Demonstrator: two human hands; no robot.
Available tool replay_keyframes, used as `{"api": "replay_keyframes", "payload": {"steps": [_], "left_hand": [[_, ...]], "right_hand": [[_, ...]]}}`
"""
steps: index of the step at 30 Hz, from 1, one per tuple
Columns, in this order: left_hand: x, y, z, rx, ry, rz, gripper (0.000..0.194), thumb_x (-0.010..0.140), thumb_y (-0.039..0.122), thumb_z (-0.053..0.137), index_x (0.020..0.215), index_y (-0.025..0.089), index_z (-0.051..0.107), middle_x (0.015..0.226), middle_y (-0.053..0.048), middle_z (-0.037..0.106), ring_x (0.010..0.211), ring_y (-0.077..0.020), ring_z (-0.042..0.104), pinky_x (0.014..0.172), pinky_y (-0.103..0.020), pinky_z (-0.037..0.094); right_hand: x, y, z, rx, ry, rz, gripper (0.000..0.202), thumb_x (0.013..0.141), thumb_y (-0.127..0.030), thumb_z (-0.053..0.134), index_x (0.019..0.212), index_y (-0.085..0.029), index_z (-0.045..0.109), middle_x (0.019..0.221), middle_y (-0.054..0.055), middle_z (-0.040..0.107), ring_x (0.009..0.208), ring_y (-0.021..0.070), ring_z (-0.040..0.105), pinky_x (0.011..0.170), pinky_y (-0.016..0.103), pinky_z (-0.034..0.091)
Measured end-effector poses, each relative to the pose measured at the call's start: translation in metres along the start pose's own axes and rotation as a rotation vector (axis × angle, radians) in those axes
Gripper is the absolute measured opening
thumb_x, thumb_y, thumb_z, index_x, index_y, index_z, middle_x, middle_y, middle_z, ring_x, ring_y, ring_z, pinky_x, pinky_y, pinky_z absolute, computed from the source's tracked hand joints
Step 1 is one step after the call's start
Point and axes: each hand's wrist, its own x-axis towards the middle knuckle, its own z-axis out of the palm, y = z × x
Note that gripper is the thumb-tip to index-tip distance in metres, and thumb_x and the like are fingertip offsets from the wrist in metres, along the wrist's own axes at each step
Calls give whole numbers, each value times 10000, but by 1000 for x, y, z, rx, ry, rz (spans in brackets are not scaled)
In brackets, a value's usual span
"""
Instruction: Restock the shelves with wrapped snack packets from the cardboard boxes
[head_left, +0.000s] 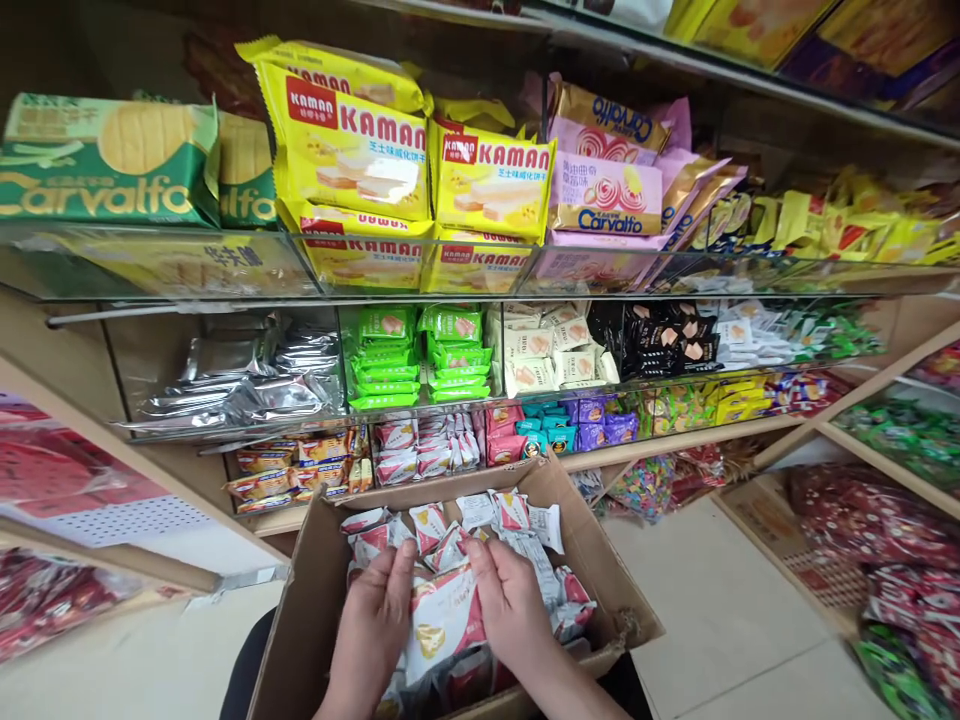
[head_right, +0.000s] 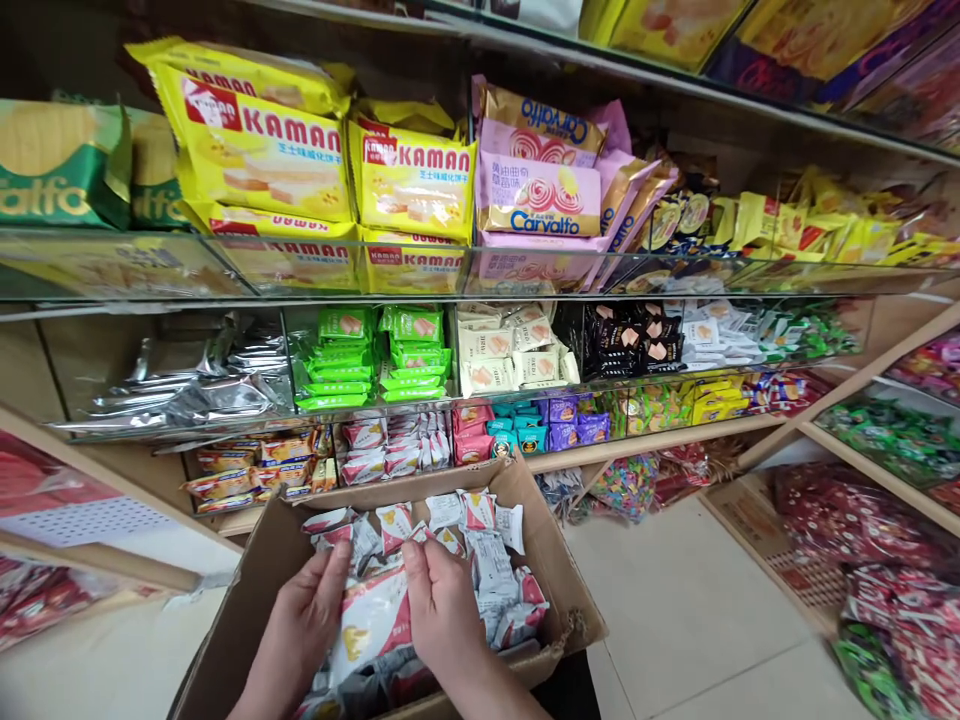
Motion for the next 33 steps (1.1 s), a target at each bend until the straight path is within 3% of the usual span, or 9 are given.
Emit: {"api": "replay_keyframes", "payload": {"steps": [3,6,8,11,15,19,22,28,33], "left_hand": [[-4,0,-10,-18,-228,95,206,654,386,643,783,226,631,690,1,619,678,-163,538,641,-214,412],[-9,5,-11,-192,-452,33,572,595,317,709,1135,244,535,895,-25,664,819,-197,576,760,-270,431],[-11,8,-5,-341,-508,-97,547,600,335,705,1112,220,552,851,-32,678,780,-202,594,732,-293,454],[-9,8,5,-503,-370,-258,384,596,372,702,928,201,613,793,-25,685,696,-190,607,619,-274,472],[-6,8,6,-572,-82,-314,359,566,374,725,843,203,574,661,36,642,461,-102,521,437,-210,414],[-4,6,0,-609,-104,-354,288,594,345,715,802,168,621,641,20,638,508,-101,529,451,-197,413],[-1,0,0,-653,-106,-373,238,595,356,710,665,140,640,552,13,619,480,-93,506,468,-204,407],[-1,-12,5,-685,-1,-370,264,606,395,692,699,156,629,537,38,604,460,-82,498,462,-202,395],[-1,-7,-5,-637,96,-344,279,572,388,716,712,167,617,607,41,625,558,-99,546,541,-203,423]], "right_hand": [[6,-2,-10,-101,-149,-119,358,883,-381,296,583,-188,330,529,-17,392,518,101,391,521,230,264],[16,-9,-17,-160,-355,-232,370,872,-392,324,569,-179,346,524,-24,382,516,95,381,522,230,253],[23,-11,-16,-81,-344,-156,395,866,-431,318,569,-177,380,531,-20,401,524,96,396,525,225,277],[26,-7,-11,243,-242,91,369,849,-492,316,758,-177,487,647,2,483,581,107,464,543,216,355],[16,2,-3,512,-425,173,360,691,-380,619,972,-203,479,780,-6,510,666,108,490,575,204,387],[9,0,-4,391,-471,146,180,661,-244,640,772,-177,516,638,-50,428,576,74,393,535,187,329],[10,-1,-5,424,-444,134,191,658,-249,642,799,-173,539,706,-32,471,652,88,440,596,196,369],[5,5,10,632,-282,482,380,574,-382,708,842,-162,550,768,5,569,640,116,534,585,235,440],[16,11,19,655,-385,535,423,547,-420,713,818,-138,553,598,-33,540,446,72,472,455,209,406]]}}
